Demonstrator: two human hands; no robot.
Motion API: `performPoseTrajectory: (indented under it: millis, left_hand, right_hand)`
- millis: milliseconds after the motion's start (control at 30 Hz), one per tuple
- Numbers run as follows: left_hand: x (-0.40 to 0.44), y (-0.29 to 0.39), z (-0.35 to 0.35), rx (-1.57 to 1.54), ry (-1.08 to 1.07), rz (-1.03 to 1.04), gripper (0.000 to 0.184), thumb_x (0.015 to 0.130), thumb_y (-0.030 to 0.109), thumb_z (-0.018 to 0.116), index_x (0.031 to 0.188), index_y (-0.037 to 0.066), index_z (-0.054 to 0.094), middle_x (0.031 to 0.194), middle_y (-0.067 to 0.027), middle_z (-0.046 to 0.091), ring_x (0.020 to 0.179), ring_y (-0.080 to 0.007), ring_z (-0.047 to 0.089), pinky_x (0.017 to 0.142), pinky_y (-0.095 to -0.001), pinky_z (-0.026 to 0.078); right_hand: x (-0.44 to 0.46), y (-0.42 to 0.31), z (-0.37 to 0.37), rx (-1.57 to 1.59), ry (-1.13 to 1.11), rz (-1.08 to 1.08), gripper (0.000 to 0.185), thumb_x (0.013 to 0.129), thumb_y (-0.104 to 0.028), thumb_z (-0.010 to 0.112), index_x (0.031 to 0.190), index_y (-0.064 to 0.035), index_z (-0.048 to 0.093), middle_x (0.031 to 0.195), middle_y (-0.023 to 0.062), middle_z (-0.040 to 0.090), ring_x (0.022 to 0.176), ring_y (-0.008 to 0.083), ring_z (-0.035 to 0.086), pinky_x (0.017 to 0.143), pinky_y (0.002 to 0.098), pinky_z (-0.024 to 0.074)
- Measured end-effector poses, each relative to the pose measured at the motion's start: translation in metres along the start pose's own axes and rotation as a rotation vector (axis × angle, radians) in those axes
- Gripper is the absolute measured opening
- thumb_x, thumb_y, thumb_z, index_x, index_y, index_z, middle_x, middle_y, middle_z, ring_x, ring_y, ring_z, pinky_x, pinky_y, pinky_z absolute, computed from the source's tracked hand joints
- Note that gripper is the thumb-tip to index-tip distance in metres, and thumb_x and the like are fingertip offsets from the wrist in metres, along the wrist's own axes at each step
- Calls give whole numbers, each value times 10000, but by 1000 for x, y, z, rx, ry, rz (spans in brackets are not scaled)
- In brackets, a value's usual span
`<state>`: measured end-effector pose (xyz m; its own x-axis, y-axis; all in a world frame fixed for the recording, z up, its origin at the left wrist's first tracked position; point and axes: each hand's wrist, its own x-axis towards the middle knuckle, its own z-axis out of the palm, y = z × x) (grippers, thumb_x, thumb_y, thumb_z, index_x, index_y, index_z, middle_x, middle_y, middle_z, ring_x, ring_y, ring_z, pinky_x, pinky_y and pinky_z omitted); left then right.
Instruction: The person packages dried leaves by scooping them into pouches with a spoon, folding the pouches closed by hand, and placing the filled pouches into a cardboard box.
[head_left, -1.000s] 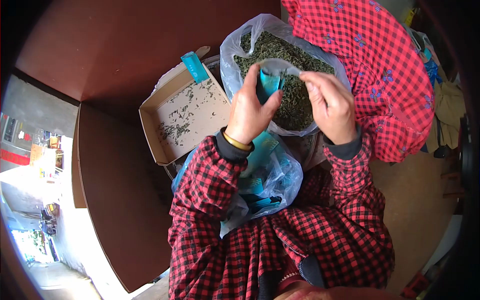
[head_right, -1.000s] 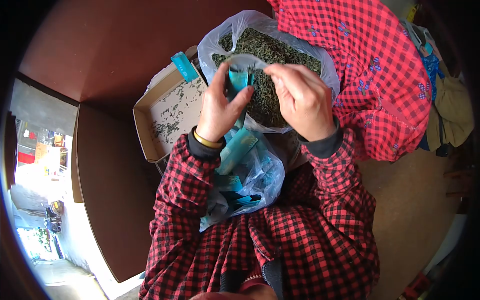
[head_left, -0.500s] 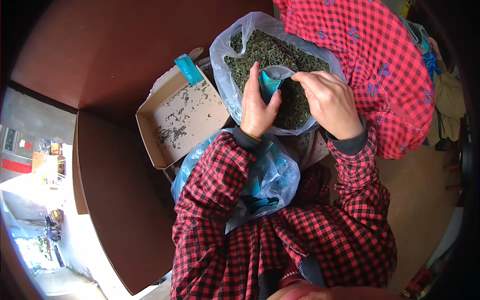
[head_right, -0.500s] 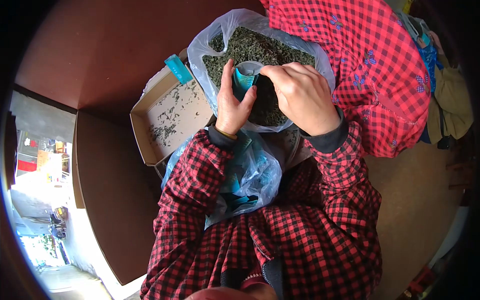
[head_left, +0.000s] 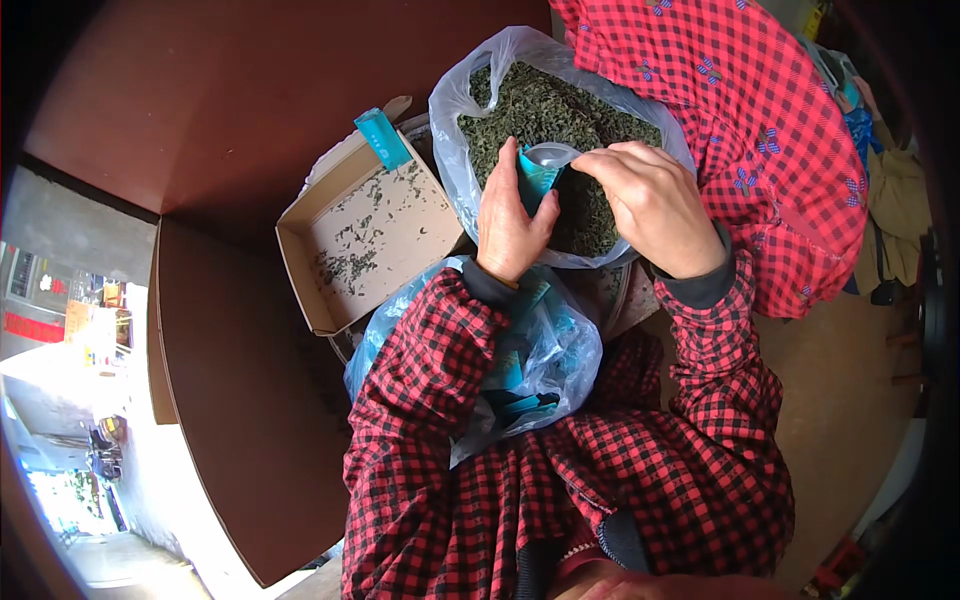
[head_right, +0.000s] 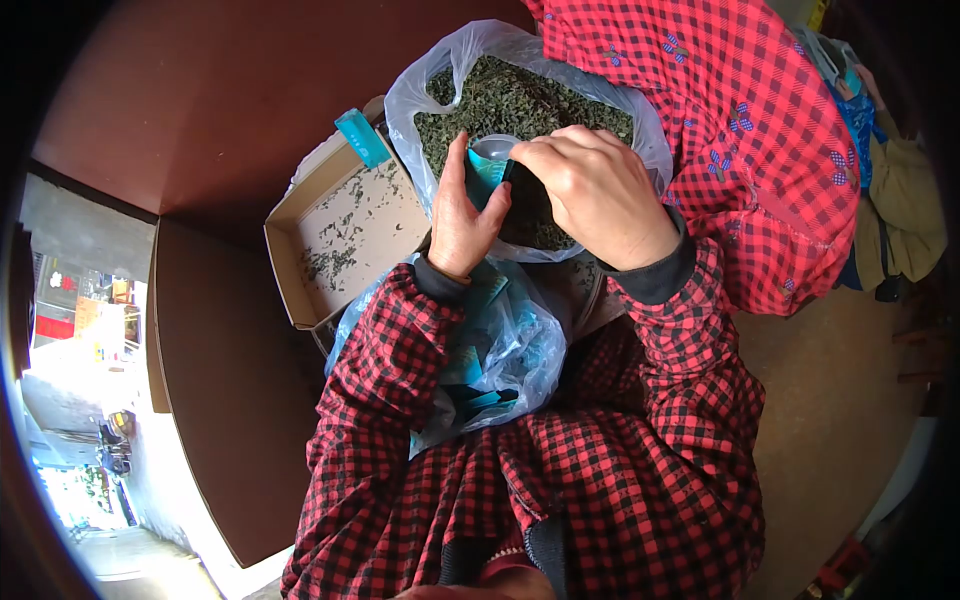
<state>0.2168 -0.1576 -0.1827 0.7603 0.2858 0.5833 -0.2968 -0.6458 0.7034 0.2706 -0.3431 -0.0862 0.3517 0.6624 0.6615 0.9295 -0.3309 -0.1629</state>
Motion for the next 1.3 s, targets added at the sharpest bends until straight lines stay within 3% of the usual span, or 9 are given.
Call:
performPoseTrajectory:
  millis: [200,333,500,633,900,1000,1033,1133,1300]
  left_hand:
    - [-3,3,-6,3,-35,-57,692,797,107,722,1415,-16,436,1246,-263,592,1158,-411,591,997,-431,472]
    - [-4,4,-6,-2,-56,-13,679,795,109,721,1408,3,447,1239,-252,596,1155,-411,591,993,-431,475]
    - [-4,6,-7,9,-49,-12,676,794,112,722,1405,8,451,1228,-247,603,1150,-413,593,992,-428,476]
    - [-6,6,-9,35,-63,-10,676,796,115,723,1403,-2,449,1221,-245,607,1147,-412,595,989,-428,476]
    - [-9,7,-15,-2,-19,-10,648,807,120,717,1384,-28,461,1234,-255,605,1142,-411,598,980,-428,477]
    - [-12,12,-19,8,-56,-8,633,809,117,712,1375,-33,472,1227,-259,611,1138,-413,601,982,-428,475]
    - [-12,12,-18,2,-61,-8,633,809,117,712,1375,-33,472,1227,-259,611,1138,-413,601,982,-428,475]
    - [-14,10,-18,28,-56,-29,620,820,112,725,1384,-13,498,1229,-199,645,1167,-288,617,1006,-375,464]
    - [-12,13,-17,34,-56,-18,621,821,115,726,1383,-18,497,1236,-206,640,1173,-303,616,1011,-379,462]
  right_hand:
    - [-1,5,-7,-52,-1,4,239,826,67,603,1039,-7,682,1003,149,710,951,330,674,823,418,545]
    - [1,-2,-2,-12,9,-119,216,835,69,606,1021,-4,691,985,146,713,943,328,679,814,419,549]
    - [-2,3,-2,33,73,-88,221,824,61,625,1024,-5,694,957,140,714,930,323,683,809,413,553]
    - [-10,8,-4,145,-37,-44,188,849,28,648,1030,0,691,944,148,709,889,315,688,778,378,558]
    - [-50,22,5,376,111,444,120,955,-64,637,1028,19,685,858,126,715,777,190,704,708,311,544]
    - [-74,18,14,435,-92,570,144,969,-105,638,1016,24,680,815,109,721,768,160,705,692,305,540]
    - [-77,20,16,431,-93,576,144,969,-105,638,1016,24,680,815,109,721,768,160,705,692,305,540]
    - [-81,26,24,471,-153,608,172,969,-140,645,990,28,672,804,118,720,770,177,712,683,305,536]
    - [-62,33,42,394,-71,590,184,972,-156,645,975,28,664,804,128,717,768,184,715,675,305,533]
